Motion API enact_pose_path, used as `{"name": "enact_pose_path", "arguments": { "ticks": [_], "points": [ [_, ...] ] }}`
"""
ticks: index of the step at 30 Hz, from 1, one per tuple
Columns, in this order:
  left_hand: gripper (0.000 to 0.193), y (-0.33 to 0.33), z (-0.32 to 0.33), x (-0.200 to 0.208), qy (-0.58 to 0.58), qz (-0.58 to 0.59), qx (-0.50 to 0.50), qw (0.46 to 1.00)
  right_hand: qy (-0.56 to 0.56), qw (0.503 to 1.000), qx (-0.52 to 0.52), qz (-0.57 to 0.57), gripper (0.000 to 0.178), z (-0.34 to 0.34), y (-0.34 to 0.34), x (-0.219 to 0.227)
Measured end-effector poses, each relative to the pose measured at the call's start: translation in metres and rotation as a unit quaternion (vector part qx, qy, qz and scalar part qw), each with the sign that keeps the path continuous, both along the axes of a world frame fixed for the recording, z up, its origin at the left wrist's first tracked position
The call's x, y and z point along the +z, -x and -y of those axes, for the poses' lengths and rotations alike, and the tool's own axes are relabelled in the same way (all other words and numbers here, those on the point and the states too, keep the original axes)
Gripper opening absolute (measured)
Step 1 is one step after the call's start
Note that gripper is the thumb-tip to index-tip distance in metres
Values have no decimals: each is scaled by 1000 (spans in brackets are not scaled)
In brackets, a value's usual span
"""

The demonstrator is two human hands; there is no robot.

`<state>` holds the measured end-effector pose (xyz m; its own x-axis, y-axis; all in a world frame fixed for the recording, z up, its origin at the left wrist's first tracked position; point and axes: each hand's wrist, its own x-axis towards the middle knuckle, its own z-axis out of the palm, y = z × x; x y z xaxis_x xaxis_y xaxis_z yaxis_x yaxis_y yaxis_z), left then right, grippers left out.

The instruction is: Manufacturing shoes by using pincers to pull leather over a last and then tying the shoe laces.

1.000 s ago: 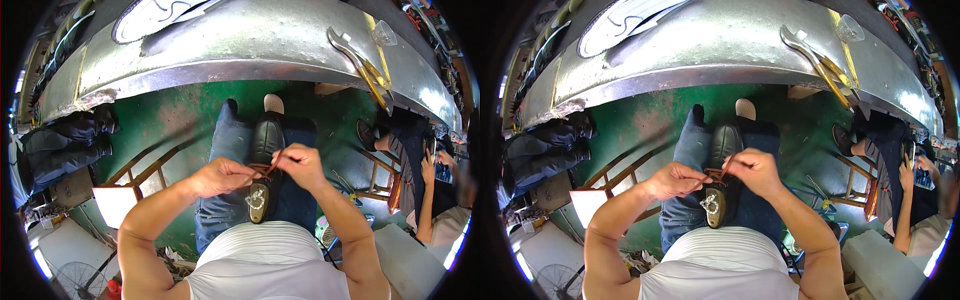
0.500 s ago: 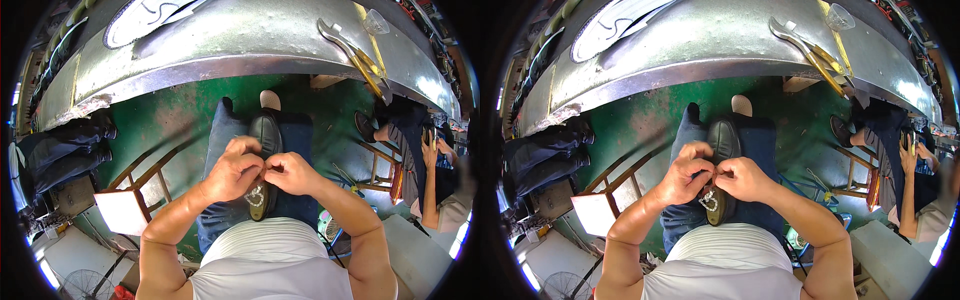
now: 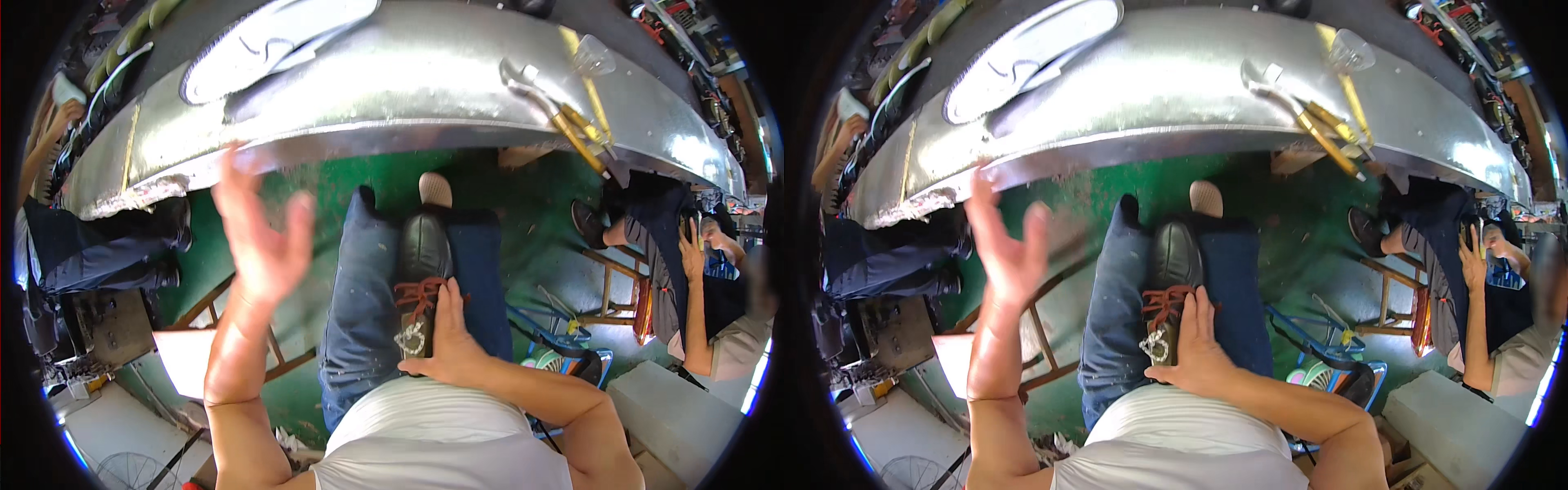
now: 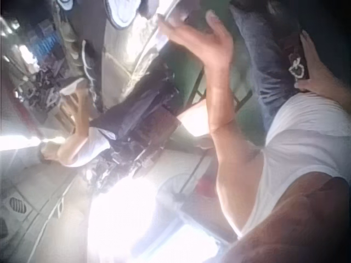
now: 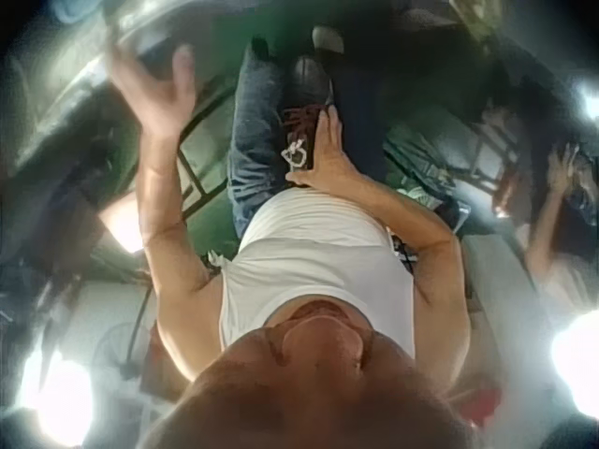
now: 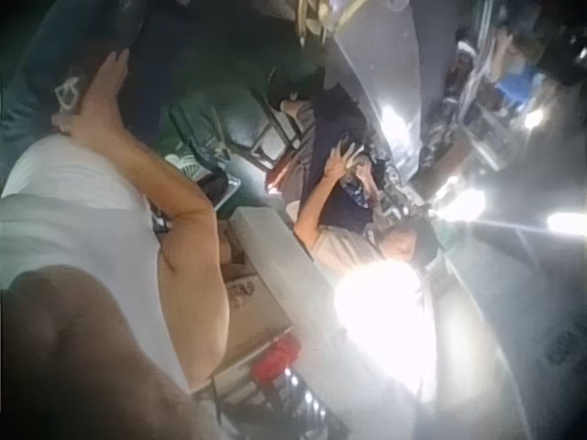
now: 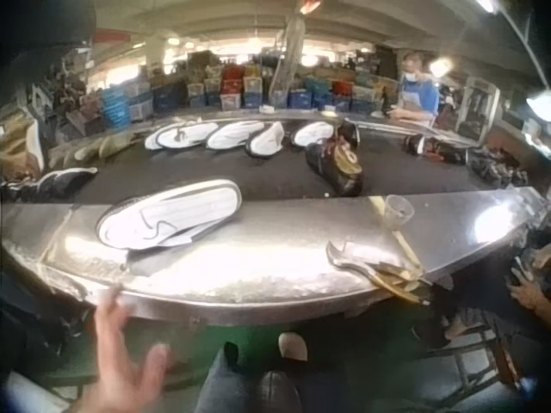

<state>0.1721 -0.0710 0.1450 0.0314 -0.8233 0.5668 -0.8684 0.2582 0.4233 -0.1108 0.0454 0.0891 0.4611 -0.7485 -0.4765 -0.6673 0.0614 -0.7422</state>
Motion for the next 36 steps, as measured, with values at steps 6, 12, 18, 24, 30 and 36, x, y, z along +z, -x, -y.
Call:
{"name": "enact_pose_path", "arguments": {
  "ticks": [6, 12, 18, 24, 30, 36],
  "points": [
    [95, -54, 133, 46, -60, 121, 213, 968, -33, 989, -50, 133, 125, 13, 9, -27],
    [71, -82, 159, 102, -218, 221, 194, 931, -338, 749, -259, 507, 102, 55, 76, 69],
    [67, -131, 161, 94, -215, 44, -9, 976, -156, 760, -252, 578, 84, 171, 97, 118],
    [45, -93, 121, 74, -286, -171, 108, 937, -115, 788, -253, 550, 30, 421, 18, 147],
    [63, -67, -65, 18, -152, -387, -57, 908, 402, 889, -193, 101, 49, 559, 12, 75],
    [93, -9, -131, 14, -446, -272, -165, 837, 581, 791, -186, -51, 55, 533, 38, 77]
  ]
}}
